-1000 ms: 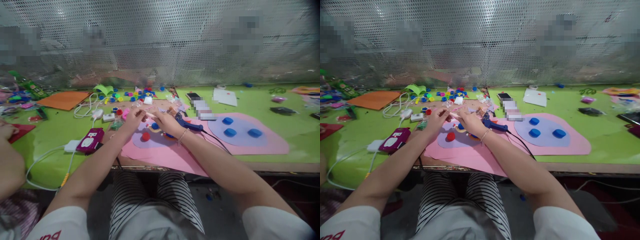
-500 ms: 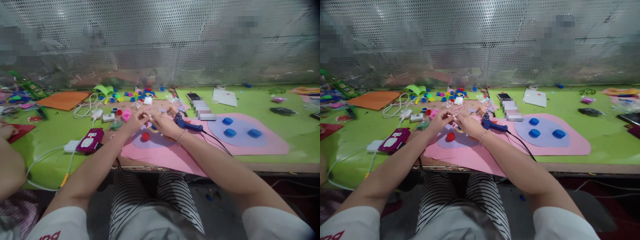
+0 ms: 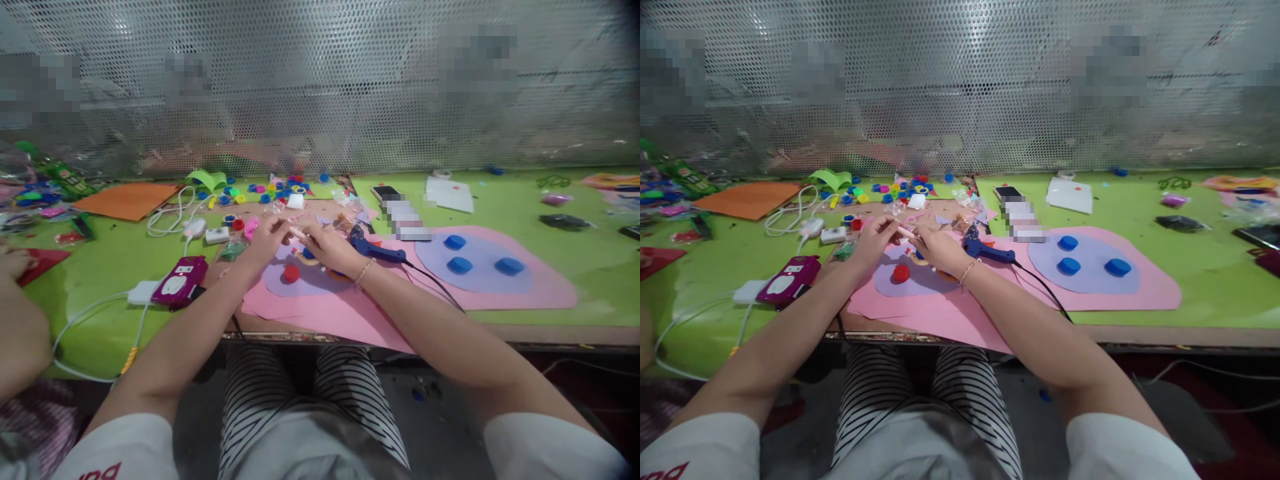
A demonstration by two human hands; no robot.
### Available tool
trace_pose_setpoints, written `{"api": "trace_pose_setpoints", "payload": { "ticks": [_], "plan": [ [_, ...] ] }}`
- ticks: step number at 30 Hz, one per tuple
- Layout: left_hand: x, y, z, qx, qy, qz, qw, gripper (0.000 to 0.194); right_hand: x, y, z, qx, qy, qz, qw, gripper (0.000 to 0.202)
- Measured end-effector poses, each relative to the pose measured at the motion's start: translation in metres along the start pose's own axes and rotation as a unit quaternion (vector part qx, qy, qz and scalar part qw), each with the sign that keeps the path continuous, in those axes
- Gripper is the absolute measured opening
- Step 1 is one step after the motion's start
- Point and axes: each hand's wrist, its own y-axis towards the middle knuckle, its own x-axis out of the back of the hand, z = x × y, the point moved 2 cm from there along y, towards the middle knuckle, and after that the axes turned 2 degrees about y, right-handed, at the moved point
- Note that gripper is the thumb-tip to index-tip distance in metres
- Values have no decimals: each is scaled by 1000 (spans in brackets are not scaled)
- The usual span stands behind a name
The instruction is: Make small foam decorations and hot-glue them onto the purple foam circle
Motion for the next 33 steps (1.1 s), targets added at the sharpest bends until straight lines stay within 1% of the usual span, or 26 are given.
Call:
{"api": "trace_pose_setpoints", "payload": {
  "ticks": [2, 4, 7, 10, 13, 16, 18, 21, 24, 28, 33],
  "plan": [
    [-1, -1, 0, 20, -9, 16, 1000, 12, -1, 0, -1, 1, 12, -9, 1000, 20],
    [-2, -1, 1, 31, -10, 48, 998, 13, -1, 0, -2, 2, 20, -21, 1000, 16],
    [-3, 0, 3, 9, 17, 103, 995, 15, 0, -1, -1, 4, 30, -35, 999, 14],
    [-4, 1, 5, -12, 43, 126, 991, 19, 0, -2, 1, 8, 39, -27, 999, 14],
    [-4, 1, 4, 8, 22, 106, 994, 19, -2, -1, 1, 17, 58, -21, 998, 15],
    [-2, 1, 1, 42, -34, 57, 997, 19, -3, 1, -2, 27, 72, -38, 996, 13],
    [-1, 1, 1, 56, -60, 30, 996, 20, -1, 3, -6, 21, 72, -43, 996, 11],
    [1, 3, 2, 58, -71, 7, 996, 22, 2, 5, -10, 7, 70, -45, 997, 15],
    [1, 5, 3, 51, -75, -4, 996, 24, 6, 5, -12, 20, 71, -58, 996, 20],
    [0, 4, 3, 47, -71, 6, 996, 22, 7, 3, -9, 33, 62, -71, 995, 31],
    [-3, 2, 2, 67, -34, 75, 994, 22, 5, -1, -1, 75, 48, -65, 994, 30]
  ]
}}
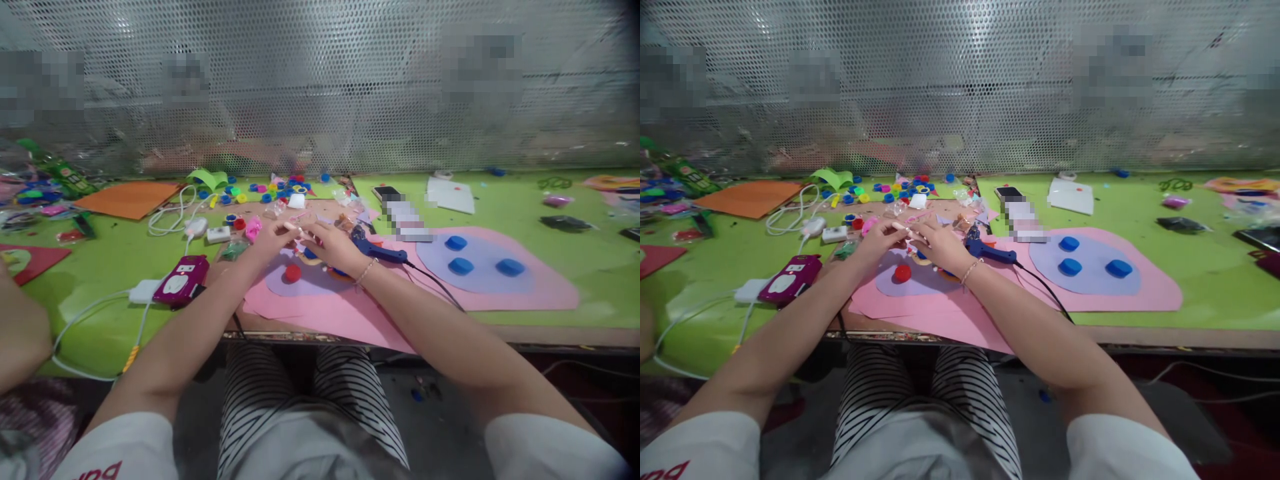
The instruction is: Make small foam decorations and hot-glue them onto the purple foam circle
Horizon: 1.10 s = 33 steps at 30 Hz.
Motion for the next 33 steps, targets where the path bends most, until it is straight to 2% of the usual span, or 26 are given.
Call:
{"api": "trace_pose_setpoints", "payload": {
  "ticks": [2, 9, 15, 19, 22, 27, 31, 33],
  "plan": [
    [0, 0, 0, 2, 6, 7, 1000, 23, -1, 0, 1, 7, -2, -2, 1000, 29],
    [1, 1, 5, -12, 6, -24, 1000, 30, 0, 1, 4, 28, 6, 7, 1000, 24],
    [5, 5, 9, 5, -25, -87, 996, 22, 1, 2, 5, -2, -4, 8, 1000, 27],
    [9, 9, 9, 27, 2, -126, 992, 12, 0, 3, -12, -47, 0, -9, 999, 28],
    [14, 9, 8, 20, 53, -157, 986, 6, -1, 5, -29, -83, -37, 2, 996, 24],
    [21, 8, 8, -59, 168, -184, 967, 6, -1, 5, -40, -110, -82, 41, 990, 21],
    [27, 11, 13, -81, 252, -140, 954, 15, 0, 5, -35, -96, -85, 44, 991, 21],
    [30, 12, 14, -83, 324, -108, 936, 23, 1, 4, -33, -87, -85, 30, 992, 21]
  ]
}}
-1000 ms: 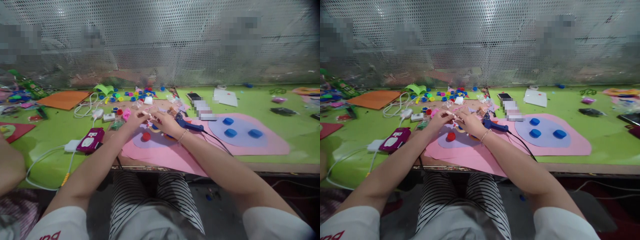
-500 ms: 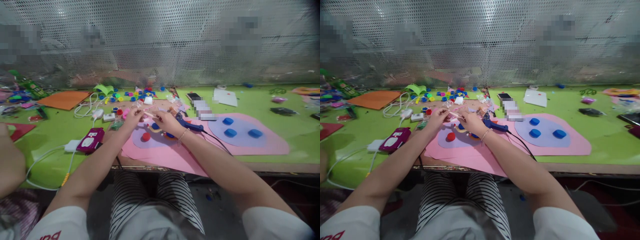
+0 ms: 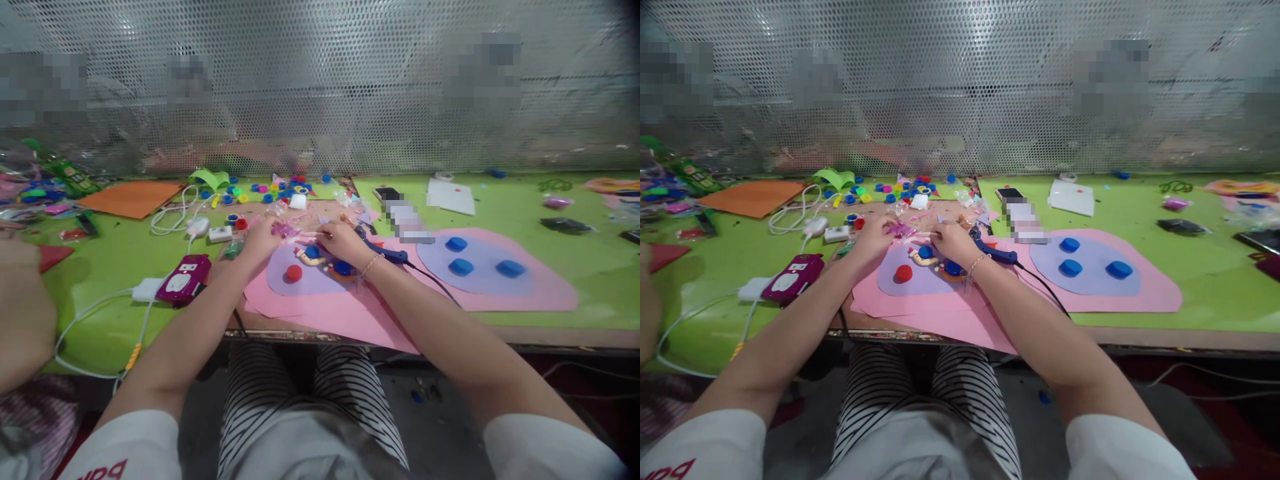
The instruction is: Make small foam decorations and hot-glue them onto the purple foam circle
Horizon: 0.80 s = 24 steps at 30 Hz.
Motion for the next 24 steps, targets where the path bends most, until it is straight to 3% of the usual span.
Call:
{"api": "trace_pose_setpoints", "payload": {
  "ticks": [5, 9, 20, 24],
  "plan": [
    [3, -1, 3, -19, 199, 64, 978, 43, -3, -1, 3, 21, 15, 6, 1000, 20],
    [3, -4, 0, -2, 238, 97, 966, 59, -5, -1, 1, 24, 29, 12, 999, 21],
    [6, -6, -2, 3, 288, 106, 952, 38, -9, 0, 2, 43, 3, 58, 997, 36],
    [6, -6, -2, 11, 288, 95, 953, 28, -8, 0, 1, 67, -47, 65, 995, 27]
  ]
}}
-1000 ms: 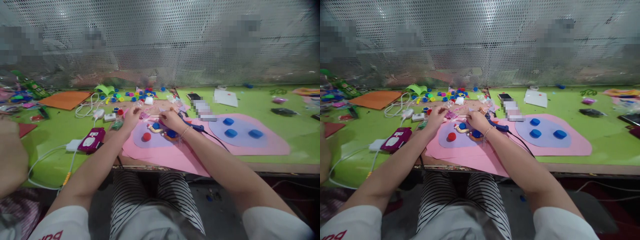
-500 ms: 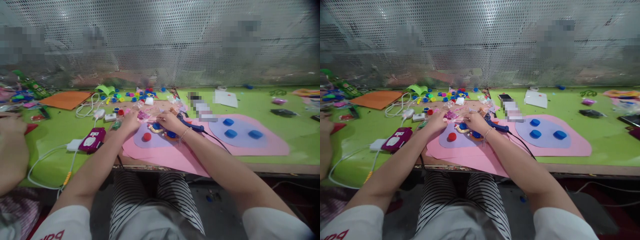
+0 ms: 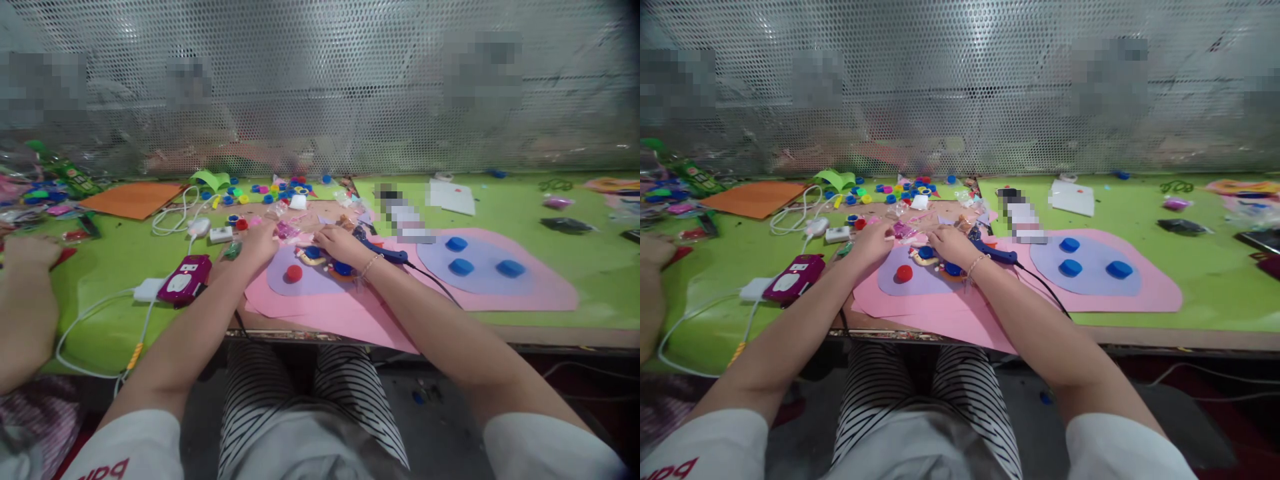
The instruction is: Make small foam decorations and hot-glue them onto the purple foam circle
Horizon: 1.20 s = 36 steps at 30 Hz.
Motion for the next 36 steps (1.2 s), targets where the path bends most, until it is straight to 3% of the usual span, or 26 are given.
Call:
{"api": "trace_pose_setpoints", "payload": {
  "ticks": [9, 14, 19, 25, 36],
  "plan": [
    [6, 1, -8, -33, -108, -93, 989, 19, 3, 4, -16, -123, 51, -45, 990, 25],
    [5, 3, -7, -12, -212, -148, 966, 18, 4, 5, -22, -174, 86, -72, 978, 14],
    [6, 4, -6, -4, -251, -172, 953, 17, 11, 3, -25, -202, 117, -122, 965, 17],
    [5, 4, -7, -5, -278, -164, 946, 17, 10, 4, -32, -204, 172, -159, 951, 19],
    [4, 5, -8, -18, -280, -161, 946, 14, 11, 5, -41, -139, 221, -274, 926, 17]
  ]
}}
